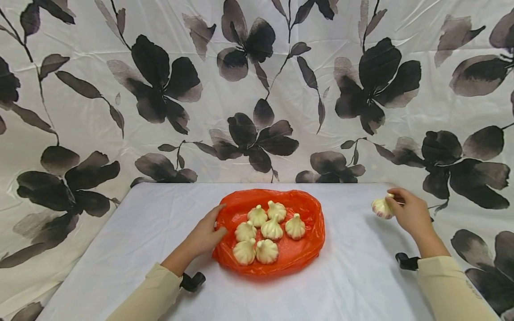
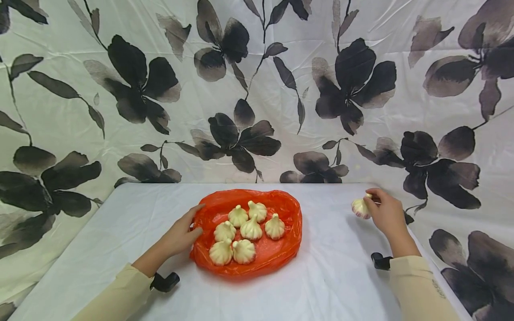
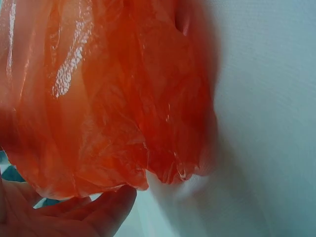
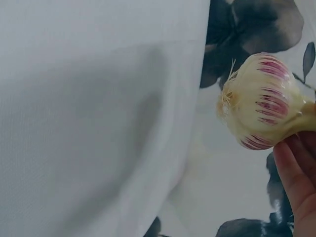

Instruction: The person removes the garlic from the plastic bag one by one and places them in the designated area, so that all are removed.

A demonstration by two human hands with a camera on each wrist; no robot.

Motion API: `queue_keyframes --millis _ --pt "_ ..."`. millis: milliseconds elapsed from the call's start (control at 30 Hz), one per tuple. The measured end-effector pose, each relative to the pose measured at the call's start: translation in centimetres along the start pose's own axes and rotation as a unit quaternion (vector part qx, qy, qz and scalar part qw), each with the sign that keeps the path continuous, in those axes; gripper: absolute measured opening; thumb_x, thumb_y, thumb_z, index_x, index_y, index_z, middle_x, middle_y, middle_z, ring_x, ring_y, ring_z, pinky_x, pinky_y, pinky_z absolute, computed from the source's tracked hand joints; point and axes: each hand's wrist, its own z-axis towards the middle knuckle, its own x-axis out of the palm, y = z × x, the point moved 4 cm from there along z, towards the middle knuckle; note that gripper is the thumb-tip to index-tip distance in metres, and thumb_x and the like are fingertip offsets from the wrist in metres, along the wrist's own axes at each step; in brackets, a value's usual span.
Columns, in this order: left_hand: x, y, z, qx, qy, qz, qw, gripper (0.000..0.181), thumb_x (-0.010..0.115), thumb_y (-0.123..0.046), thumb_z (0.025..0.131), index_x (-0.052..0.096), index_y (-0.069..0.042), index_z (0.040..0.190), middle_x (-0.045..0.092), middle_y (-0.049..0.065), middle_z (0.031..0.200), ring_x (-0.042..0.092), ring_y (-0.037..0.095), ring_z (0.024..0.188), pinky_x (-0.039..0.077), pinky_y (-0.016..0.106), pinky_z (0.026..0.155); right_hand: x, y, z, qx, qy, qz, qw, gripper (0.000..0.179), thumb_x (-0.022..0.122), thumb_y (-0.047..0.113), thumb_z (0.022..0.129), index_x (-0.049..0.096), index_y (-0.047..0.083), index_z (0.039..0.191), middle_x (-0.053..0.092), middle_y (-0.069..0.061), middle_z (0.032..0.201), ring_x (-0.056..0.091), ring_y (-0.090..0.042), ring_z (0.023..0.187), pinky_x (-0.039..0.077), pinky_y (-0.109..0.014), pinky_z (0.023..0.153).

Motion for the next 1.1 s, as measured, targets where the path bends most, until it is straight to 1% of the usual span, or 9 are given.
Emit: queue_keyframes --millis 133,233,367,500,633,767,867,1000,1100 --pt "-0.1 0.3 0.2 0.007 -0.001 0.001 1.0 0.07 0.048 -0.019 0.089 0.022 -0.015 0.154 0.033 0.012 0.156 0.038 0.035 0.14 0.039 0.056 0.108 -0.1 -1.0 0.1 0.008 -0.013 -0.004 0.9999 0.033 0.055 0.018 0.097 0.058 -0.003 0.122 0.065 -0.028 0.113 0.062 -0.046 0.106 0.048 -0.057 0.087" --pt "-0.2 0.4 0.4 0.023 -0.001 0.0 0.9997 0.068 0.046 -0.017 0.09 0.022 -0.013 0.154 0.032 0.013 0.156 0.036 0.035 0.141 0.035 0.056 0.112 0.0 -1.8 0.1 0.031 -0.005 -0.004 0.9995 0.036 0.052 0.02 0.098 0.056 -0.003 0.126 0.063 -0.028 0.117 0.059 -0.046 0.111 0.047 -0.058 0.089" --pt "-0.4 0.5 0.6 0.041 -0.005 0.003 0.9991 0.067 0.044 -0.015 0.09 0.022 -0.01 0.154 0.032 0.015 0.156 0.035 0.036 0.142 0.031 0.056 0.114 -0.1 -2.8 0.1 0.066 0.014 -0.003 0.9977 0.042 0.048 0.024 0.1 0.052 -0.003 0.131 0.058 -0.028 0.123 0.054 -0.046 0.115 0.044 -0.059 0.091" --pt "-0.7 0.3 0.9 0.041 -0.01 0.005 0.9991 0.066 0.044 -0.016 0.091 0.022 -0.01 0.154 0.032 0.014 0.156 0.036 0.036 0.141 0.033 0.056 0.113 -0.3 -3.6 0.3 0.079 0.013 -0.005 0.9968 0.043 0.047 0.025 0.1 0.051 -0.004 0.132 0.057 -0.03 0.124 0.053 -0.046 0.114 0.042 -0.059 0.091" --pt "-0.9 0.0 0.9 0.043 -0.015 0.007 0.9989 0.066 0.044 -0.016 0.091 0.023 -0.01 0.154 0.033 0.014 0.156 0.038 0.036 0.139 0.036 0.056 0.111 -0.5 -4.1 0.3 0.083 0.004 -0.008 0.9965 0.043 0.046 0.024 0.1 0.051 -0.005 0.131 0.058 -0.03 0.121 0.054 -0.045 0.11 0.043 -0.057 0.087" --pt "-0.8 -0.2 0.8 0.044 -0.013 0.0 0.999 0.066 0.044 -0.015 0.092 0.022 -0.009 0.153 0.032 0.015 0.156 0.038 0.036 0.14 0.04 0.054 0.109 -0.8 -4.8 0.2 0.075 -0.017 -0.015 0.9969 0.038 0.049 0.02 0.098 0.054 -0.006 0.125 0.06 -0.031 0.116 0.057 -0.044 0.104 0.046 -0.052 0.081" --pt "-0.6 -0.3 0.6 0.043 -0.007 -0.003 0.999 0.066 0.044 -0.015 0.091 0.022 -0.01 0.153 0.031 0.016 0.156 0.036 0.037 0.141 0.039 0.055 0.109 -0.9 -5.4 0.1 0.082 -0.025 -0.018 0.9962 0.036 0.05 0.017 0.097 0.055 -0.007 0.124 0.06 -0.032 0.116 0.058 -0.045 0.103 0.046 -0.053 0.082" --pt "-0.3 -0.4 0.5 0.04 -0.005 -0.001 0.9992 0.066 0.045 -0.016 0.091 0.022 -0.012 0.153 0.032 0.015 0.156 0.035 0.036 0.141 0.037 0.055 0.11 -1.0 -6.1 0.2 0.11 -0.009 -0.016 0.9938 0.04 0.048 0.019 0.098 0.052 -0.007 0.128 0.056 -0.033 0.121 0.054 -0.046 0.107 0.045 -0.057 0.086" --pt "-0.3 -0.4 0.4 0.037 -0.006 -0.003 0.9993 0.067 0.046 -0.016 0.091 0.022 -0.013 0.153 0.031 0.013 0.156 0.035 0.035 0.142 0.038 0.055 0.11 -1.0 -6.6 0.2 0.128 0.006 -0.015 0.9917 0.042 0.047 0.02 0.099 0.049 -0.008 0.13 0.054 -0.033 0.123 0.052 -0.047 0.108 0.045 -0.058 0.086"
